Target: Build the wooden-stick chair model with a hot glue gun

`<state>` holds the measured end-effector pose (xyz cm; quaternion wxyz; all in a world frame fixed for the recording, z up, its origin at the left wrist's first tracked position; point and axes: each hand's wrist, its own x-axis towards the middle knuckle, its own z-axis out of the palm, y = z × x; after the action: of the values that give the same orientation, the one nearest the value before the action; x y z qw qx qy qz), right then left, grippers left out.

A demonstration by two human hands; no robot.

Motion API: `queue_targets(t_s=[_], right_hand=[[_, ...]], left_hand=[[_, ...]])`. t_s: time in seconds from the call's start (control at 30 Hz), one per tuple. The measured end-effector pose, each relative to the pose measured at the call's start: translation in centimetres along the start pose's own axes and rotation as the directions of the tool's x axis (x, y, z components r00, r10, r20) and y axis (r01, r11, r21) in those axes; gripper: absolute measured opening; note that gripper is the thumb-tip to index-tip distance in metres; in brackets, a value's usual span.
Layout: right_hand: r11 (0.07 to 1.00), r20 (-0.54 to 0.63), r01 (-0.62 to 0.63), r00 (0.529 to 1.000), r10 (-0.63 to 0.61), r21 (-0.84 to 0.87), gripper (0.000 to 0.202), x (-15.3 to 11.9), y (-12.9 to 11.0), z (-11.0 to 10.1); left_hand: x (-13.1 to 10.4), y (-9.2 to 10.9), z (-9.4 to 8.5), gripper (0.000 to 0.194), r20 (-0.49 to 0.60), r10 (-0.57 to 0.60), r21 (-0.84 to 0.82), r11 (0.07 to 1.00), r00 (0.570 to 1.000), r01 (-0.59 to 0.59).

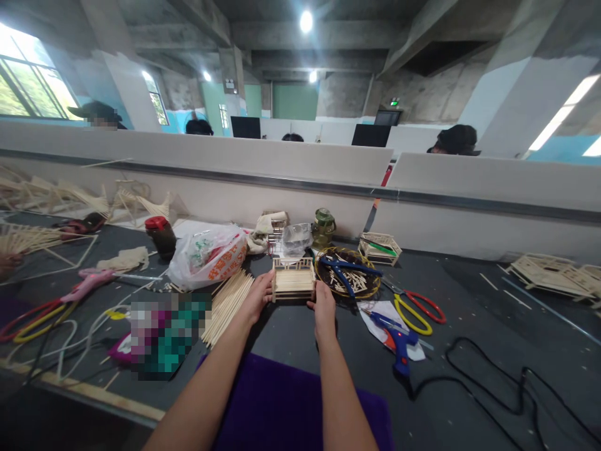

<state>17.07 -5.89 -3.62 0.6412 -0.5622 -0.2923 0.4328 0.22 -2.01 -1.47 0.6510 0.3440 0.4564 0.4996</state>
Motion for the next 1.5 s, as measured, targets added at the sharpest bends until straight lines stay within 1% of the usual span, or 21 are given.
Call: queue_targets(t_s=[0.27, 0.5, 0.77, 0.93, 1.1, 1.27, 1.5], right_hand=[[1.000, 0.012, 0.006, 1.000, -0.006, 0.010, 0.048, 0.00, 0.31, 0.08], [0.999, 0.018, -0.001, 1.000, 0.000, 0.049, 0.051, -0.27, -0.08, 0.25], [0.998, 0.049, 0.039, 0.998, -0.041, 0.057, 0.058, -0.50, -0.37, 0.31], [0.996, 0.077, 0.081, 0.993, -0.085, 0.047, 0.058, -0.63, -0.42, 0.24], [0.995, 0.079, 0.085, 0.993, -0.090, 0.054, 0.057, -0.62, -0.38, 0.15], [0.994, 0.080, 0.088, 0.993, -0.092, 0.058, 0.058, -0.52, -0.32, 0.09], [0.989, 0.074, 0.090, 0.992, -0.099, 0.114, 0.057, -0.46, -0.41, 0.12]], left_hand=[[0.01, -0.23, 0.05, 0.067, -0.058, 0.009, -0.040, 0.999, 0.998, -0.011], [0.13, -0.18, 0.08, 0.071, -0.080, 0.029, -0.086, 0.996, 0.996, -0.036], [-0.07, 0.19, -0.15, 0.066, -0.070, 0.035, -0.140, 0.989, 0.997, -0.045], [-0.33, 0.47, -0.01, 0.065, -0.073, 0.034, -0.182, 0.982, 0.997, -0.047], [-0.43, 0.52, 0.05, 0.062, -0.073, 0.031, -0.205, 0.978, 0.997, -0.046], [-0.35, 0.46, 0.02, 0.063, -0.085, 0.031, -0.209, 0.977, 0.996, -0.049], [-0.41, 0.50, 0.04, 0.060, -0.078, 0.022, -0.233, 0.972, 0.997, -0.040]])
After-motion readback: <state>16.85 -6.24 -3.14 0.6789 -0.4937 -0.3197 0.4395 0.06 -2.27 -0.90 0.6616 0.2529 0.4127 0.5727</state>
